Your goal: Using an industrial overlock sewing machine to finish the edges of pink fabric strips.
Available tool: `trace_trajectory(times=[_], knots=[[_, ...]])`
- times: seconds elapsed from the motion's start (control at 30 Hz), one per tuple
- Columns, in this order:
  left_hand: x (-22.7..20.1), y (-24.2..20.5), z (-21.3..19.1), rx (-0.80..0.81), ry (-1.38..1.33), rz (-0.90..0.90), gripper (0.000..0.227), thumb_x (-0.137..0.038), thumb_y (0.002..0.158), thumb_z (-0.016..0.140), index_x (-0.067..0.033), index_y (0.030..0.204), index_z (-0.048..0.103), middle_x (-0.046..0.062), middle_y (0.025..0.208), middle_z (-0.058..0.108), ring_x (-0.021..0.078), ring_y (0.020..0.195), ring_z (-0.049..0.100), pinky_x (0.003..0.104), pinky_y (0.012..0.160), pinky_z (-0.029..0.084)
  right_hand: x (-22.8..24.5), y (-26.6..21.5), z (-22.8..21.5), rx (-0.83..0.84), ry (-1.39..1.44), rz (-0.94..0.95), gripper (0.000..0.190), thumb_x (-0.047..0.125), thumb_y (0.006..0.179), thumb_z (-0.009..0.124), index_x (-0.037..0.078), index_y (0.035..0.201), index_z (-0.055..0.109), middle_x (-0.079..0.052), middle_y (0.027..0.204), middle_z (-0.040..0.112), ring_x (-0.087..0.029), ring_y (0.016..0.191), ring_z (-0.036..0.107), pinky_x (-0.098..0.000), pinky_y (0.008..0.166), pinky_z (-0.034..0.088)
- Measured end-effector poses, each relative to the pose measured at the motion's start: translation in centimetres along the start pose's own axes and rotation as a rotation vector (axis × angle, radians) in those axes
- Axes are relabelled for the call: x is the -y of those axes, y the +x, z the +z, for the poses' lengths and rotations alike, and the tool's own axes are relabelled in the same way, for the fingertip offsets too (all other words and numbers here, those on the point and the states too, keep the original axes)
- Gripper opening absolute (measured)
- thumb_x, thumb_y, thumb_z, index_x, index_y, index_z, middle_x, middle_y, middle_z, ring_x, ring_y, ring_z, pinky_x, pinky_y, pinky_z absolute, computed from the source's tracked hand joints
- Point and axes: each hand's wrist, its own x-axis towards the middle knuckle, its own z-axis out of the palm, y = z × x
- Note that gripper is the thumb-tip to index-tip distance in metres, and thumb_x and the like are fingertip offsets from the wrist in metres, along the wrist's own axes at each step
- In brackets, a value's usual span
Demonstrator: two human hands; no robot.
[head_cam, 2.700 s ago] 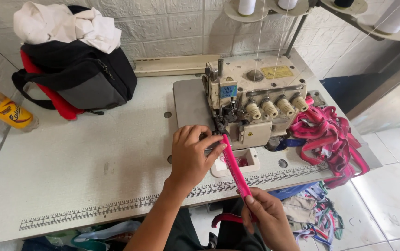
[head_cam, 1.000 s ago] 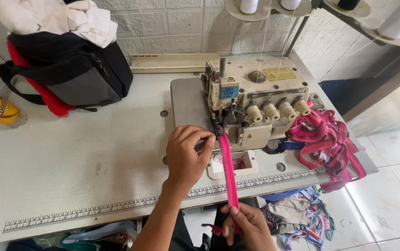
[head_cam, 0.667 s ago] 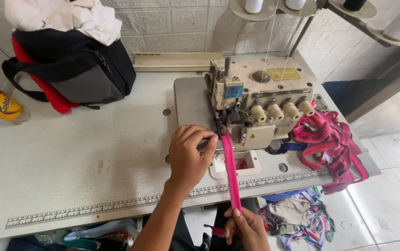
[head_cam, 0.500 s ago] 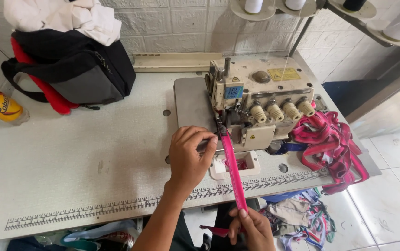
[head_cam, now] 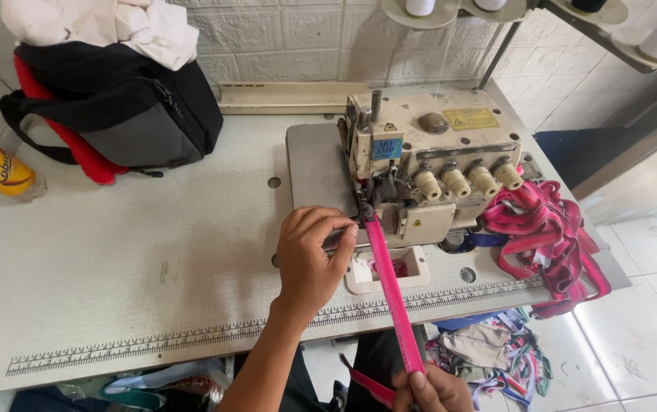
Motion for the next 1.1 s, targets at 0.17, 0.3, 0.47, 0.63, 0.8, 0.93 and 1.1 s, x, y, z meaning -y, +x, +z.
trace_trajectory(times=[0.17,0.3,0.47,0.63,0.8,0.93,1.1], knots=[[-0.1,0.0,-0.1,-0.006,0.001,0.016,0.020,-0.024,0.097,0.062,-0.0106,0.090,0.075,0.001,0.092,0.073,0.0213,0.094,0.063,0.039,0.089,0.048,0.7,1.6,2.2,0.050,-0.047,-0.076,0.038,0.024,0.098,0.057,-0.006,0.083,0.074,-0.020,0.045,0.069,-0.025,0.034,0.061,-0.0295,0.038,0.046],[-0.4,0.1,-0.2,-0.016,0.002,0.030,0.021,-0.024,0.098,0.061,-0.0106,0.088,0.074,0.001,0.091,0.073,0.0211,0.092,0.062,0.038,0.087,0.047,-3.0,4.3,2.6,0.017,-0.006,0.021,0.038,0.021,0.103,0.049,-0.007,0.087,0.068,-0.020,0.047,0.065,-0.026,0.034,0.057,-0.0311,0.039,0.044],[-0.4,-0.1,-0.3,-0.020,0.002,0.042,0.021,-0.024,0.098,0.061,-0.0102,0.089,0.074,0.002,0.093,0.073,0.0220,0.094,0.062,0.039,0.089,0.048,-4.1,5.5,3.2,0.025,0.027,-0.027,0.036,0.024,0.104,0.051,-0.004,0.087,0.067,-0.018,0.050,0.064,-0.023,0.038,0.055,-0.0316,0.044,0.047],[-0.3,-0.1,-0.3,-0.023,-0.008,0.051,0.022,-0.024,0.099,0.060,-0.0098,0.090,0.074,0.002,0.094,0.073,0.0216,0.094,0.063,0.039,0.090,0.048,-4.1,5.6,3.3,0.007,0.019,-0.037,0.035,0.024,0.104,0.050,-0.002,0.086,0.066,-0.016,0.051,0.065,-0.022,0.038,0.055,-0.0318,0.045,0.048],[-0.4,-0.3,-0.3,-0.032,-0.003,0.045,0.021,-0.024,0.098,0.061,-0.0102,0.088,0.073,0.002,0.094,0.073,0.0214,0.095,0.062,0.039,0.090,0.048,-2.6,5.1,3.6,0.012,0.002,-0.130,0.036,0.026,0.105,0.049,0.000,0.086,0.064,-0.015,0.050,0.064,-0.022,0.037,0.056,-0.0297,0.045,0.046],[-0.4,-0.2,-0.3,-0.043,-0.006,0.055,0.021,-0.023,0.098,0.061,-0.0099,0.087,0.074,0.002,0.094,0.073,0.0216,0.094,0.062,0.039,0.089,0.048,-1.8,4.9,3.7,0.024,-0.011,-0.161,0.037,0.026,0.105,0.047,0.001,0.085,0.064,-0.014,0.048,0.064,-0.020,0.036,0.056,-0.0293,0.045,0.048],[-0.3,-0.4,-0.2,-0.049,0.003,0.057,0.020,-0.023,0.098,0.061,-0.0104,0.087,0.074,0.002,0.095,0.073,0.0219,0.095,0.062,0.039,0.090,0.047,-3.1,5.5,3.6,0.032,0.022,-0.125,0.036,0.026,0.106,0.047,0.000,0.087,0.063,-0.016,0.051,0.063,-0.023,0.038,0.055,-0.0305,0.043,0.047]])
